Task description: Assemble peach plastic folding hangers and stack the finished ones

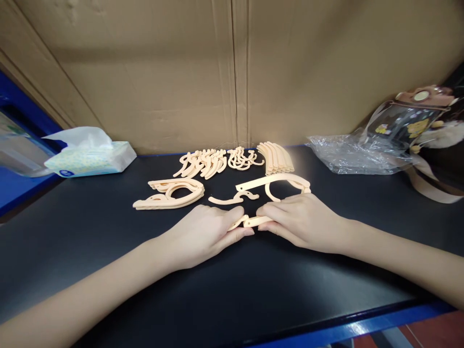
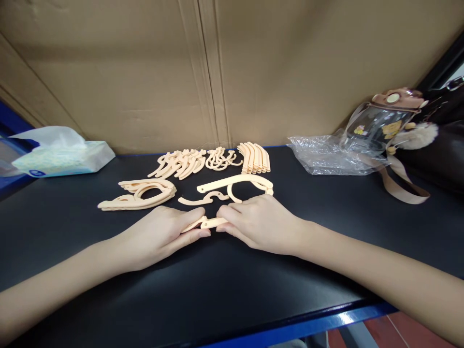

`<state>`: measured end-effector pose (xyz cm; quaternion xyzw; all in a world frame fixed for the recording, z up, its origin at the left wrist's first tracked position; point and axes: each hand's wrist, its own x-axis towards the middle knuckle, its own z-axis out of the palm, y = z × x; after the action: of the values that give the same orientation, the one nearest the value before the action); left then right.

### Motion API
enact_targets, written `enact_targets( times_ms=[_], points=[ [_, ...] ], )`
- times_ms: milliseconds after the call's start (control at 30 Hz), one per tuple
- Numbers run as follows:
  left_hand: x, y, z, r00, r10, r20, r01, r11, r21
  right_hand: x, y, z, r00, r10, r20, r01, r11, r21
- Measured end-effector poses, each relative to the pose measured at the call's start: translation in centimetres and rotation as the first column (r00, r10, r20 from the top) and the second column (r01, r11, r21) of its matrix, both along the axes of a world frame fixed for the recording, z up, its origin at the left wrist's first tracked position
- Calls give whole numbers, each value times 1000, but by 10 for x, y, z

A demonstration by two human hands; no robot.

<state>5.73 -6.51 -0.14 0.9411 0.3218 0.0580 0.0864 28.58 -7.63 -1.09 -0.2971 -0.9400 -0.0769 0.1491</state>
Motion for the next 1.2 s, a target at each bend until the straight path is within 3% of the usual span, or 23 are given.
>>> enact_targets(
  times_ms=[167, 400, 567, 700, 900, 1200],
  points=[
    [0, 0, 0, 997, -40, -61, 50, 985, 167, 0, -1, -1, 1000, 5, 12, -5, 1000, -16],
    [-1, 3, -6, 988, -85, -125, 130, 902, 411, 0, -1, -2, 999, 11, 34, -11, 1000, -22],
    [-1, 3, -7, 980, -85, -180, 157, 886, 435, 0, -1, -1, 998, 6, 58, -1, 996, -87],
    [0, 3, -4, 971, -90, -221, 194, 839, 509, 1, -2, 0, 998, -16, 63, 26, 986, -162],
    [0, 2, -5, 981, -114, -160, 186, 795, 577, 0, -3, 3, 998, -39, 58, 52, 968, -245],
    [0, 2, -8, 983, -141, -119, 183, 825, 535, -3, -2, 2, 992, -46, 121, 71, 975, -212]
  ],
)
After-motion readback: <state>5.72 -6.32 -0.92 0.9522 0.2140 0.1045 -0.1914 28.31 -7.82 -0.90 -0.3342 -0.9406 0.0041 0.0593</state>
